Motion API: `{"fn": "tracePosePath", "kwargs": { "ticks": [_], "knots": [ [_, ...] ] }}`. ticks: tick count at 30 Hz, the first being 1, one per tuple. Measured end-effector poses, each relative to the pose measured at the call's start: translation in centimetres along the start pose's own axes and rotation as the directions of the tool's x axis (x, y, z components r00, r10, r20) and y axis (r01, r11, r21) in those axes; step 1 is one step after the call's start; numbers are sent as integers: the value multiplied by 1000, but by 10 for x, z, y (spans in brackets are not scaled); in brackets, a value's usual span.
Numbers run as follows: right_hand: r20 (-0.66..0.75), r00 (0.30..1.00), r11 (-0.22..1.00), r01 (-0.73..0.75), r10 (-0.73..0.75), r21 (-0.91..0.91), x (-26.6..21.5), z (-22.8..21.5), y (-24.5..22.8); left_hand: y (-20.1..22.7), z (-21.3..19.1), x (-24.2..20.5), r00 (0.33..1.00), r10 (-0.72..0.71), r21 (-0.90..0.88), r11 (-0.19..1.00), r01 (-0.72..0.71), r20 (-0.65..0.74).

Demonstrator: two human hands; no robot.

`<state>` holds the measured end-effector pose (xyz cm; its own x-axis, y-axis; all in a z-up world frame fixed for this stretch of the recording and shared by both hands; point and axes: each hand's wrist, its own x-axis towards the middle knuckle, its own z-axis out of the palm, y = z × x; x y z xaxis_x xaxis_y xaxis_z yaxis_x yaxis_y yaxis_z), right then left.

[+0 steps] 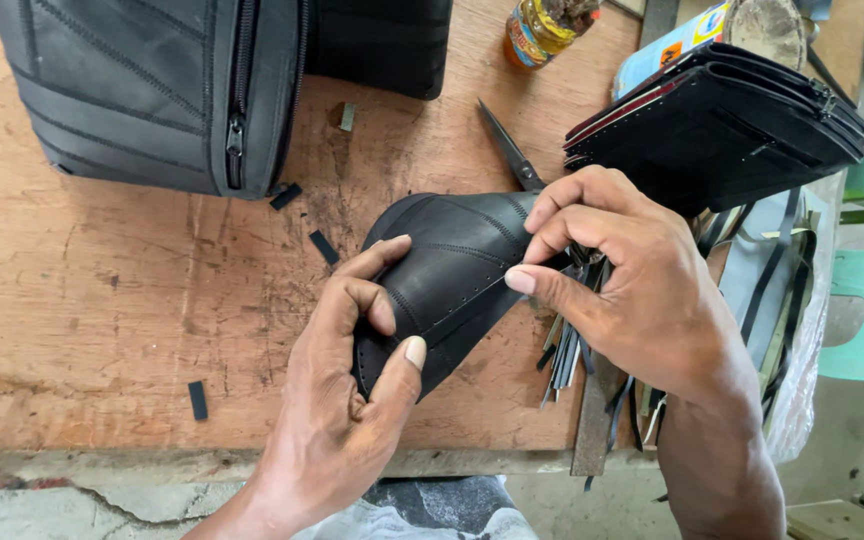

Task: The person hand-sews a black leather-like bag using a needle and thread. They repeatedly pass the needle through pre-punched holes along the bag's edge, pull the thread tight, and trim excess thread with scissors. The person also handles a stack of similar bags and a pile of leather strips on the table.

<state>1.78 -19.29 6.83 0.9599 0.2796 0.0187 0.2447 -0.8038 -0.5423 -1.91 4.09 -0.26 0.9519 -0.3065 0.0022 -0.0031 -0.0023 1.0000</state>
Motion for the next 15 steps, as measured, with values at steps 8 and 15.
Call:
{"fn": "tracePosePath", "kwargs": {
  "ticks": [8, 15],
  "knots": [
    [-6, 1000, 1000, 10, -10, -26, 3, 2, -2, -1, 0, 0, 999, -34, -18, 999, 34, 12],
    [-22, 1000, 996, -11, 9, -86, 3, 8, -4, -3, -1, 0, 998, -55, 14, 998, 55, 4]
  ]
}}
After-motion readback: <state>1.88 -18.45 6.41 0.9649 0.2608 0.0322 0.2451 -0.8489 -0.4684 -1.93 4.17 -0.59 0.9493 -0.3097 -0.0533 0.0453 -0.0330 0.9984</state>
